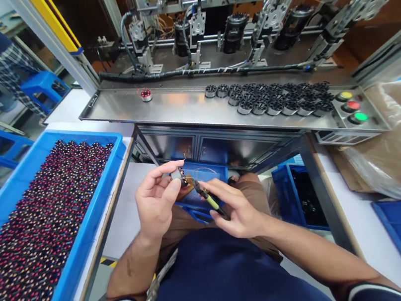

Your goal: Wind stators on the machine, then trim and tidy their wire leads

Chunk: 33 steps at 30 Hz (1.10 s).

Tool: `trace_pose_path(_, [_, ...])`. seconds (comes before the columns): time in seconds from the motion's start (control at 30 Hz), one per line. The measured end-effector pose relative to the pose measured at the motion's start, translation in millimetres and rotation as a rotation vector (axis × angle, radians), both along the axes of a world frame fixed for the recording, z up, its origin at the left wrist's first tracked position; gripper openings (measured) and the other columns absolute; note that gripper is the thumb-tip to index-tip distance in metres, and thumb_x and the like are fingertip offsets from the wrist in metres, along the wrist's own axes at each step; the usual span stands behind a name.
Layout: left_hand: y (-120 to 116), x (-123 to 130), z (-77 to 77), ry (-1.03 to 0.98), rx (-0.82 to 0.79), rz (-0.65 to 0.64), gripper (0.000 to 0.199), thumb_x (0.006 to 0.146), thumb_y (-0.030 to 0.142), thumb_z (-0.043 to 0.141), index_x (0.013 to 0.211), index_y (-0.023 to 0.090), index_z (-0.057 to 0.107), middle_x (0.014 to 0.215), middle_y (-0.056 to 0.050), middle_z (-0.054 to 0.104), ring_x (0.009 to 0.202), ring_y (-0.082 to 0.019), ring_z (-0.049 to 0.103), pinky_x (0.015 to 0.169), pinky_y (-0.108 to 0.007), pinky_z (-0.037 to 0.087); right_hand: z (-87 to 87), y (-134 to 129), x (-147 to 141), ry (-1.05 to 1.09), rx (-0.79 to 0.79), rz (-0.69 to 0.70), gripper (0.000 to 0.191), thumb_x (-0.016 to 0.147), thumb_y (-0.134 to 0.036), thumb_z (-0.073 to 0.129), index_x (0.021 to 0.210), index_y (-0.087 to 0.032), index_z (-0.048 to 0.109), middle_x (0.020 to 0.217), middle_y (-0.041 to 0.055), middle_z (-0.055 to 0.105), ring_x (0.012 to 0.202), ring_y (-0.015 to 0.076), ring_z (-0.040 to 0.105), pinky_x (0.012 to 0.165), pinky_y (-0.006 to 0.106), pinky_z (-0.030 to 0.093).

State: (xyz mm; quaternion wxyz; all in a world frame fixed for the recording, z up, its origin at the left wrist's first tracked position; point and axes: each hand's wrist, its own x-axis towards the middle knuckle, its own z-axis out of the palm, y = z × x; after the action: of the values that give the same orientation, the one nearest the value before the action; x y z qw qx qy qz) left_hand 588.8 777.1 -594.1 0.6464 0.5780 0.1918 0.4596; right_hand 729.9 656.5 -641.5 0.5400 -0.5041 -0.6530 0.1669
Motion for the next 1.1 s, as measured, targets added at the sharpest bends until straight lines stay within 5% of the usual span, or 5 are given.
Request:
trace_pose_path(0.23, [1.4,1.2,-4.4,0.030,0.096,0.054,0.016,0.082,0.024,0.075,0.097,0.021,0.073,0.106,-0.006,0.078,0.100,-0.019,0.073,0.089,-0.032,0.060,1.7,6.0,-0.9,-0.001,0.025,0.004,0.068,0.081,-0.006,0.053,0.146,-0.021,0.043,0.108,0.0102,0.063,0.098,0.0211,0.062,0.086,0.039,0.055])
trace_pose_path(0.63, [-3.6,-0.8,-2.9,0.052,0.105,0.044,0.017,0.082,0.020,0.074,0.099,0.021,0.072,0.108,-0.008,0.076,0.105,-0.020,0.072,0.082,-0.029,0.063,-2.3,4.0,-0.6,0.001,0.025,-0.039,0.066,0.083,-0.005,0.052,0.146,-0.024,0.045,0.086,0.0037,0.064,0.076,0.0171,0.060,0.069,0.031,0.054])
trace_pose_path(0.9, [-5.2,-3.6,-3.4,0.041,0.129,0.048,0.019,0.082,0.016,0.073,0.101,0.020,0.073,0.110,-0.008,0.076,0.104,-0.020,0.072,0.077,-0.025,0.063,2.7,3.6,-2.4,0.013,0.017,-0.018,0.069,0.082,-0.007,0.053,0.148,-0.022,0.041,0.111,0.0105,0.063,0.100,0.0213,0.062,0.087,0.038,0.055])
trace_pose_path(1.1, [-7.6,-4.0,-0.7,0.060,0.191,0.058,0.018,0.082,0.018,0.074,0.100,0.020,0.073,0.107,-0.009,0.076,0.100,-0.021,0.073,0.079,-0.029,0.063,7.3,6.2,-3.4,0.001,0.036,-0.022,0.069,0.082,-0.007,0.053,0.148,-0.022,0.041,0.108,0.0097,0.062,0.097,0.0209,0.061,0.084,0.038,0.056])
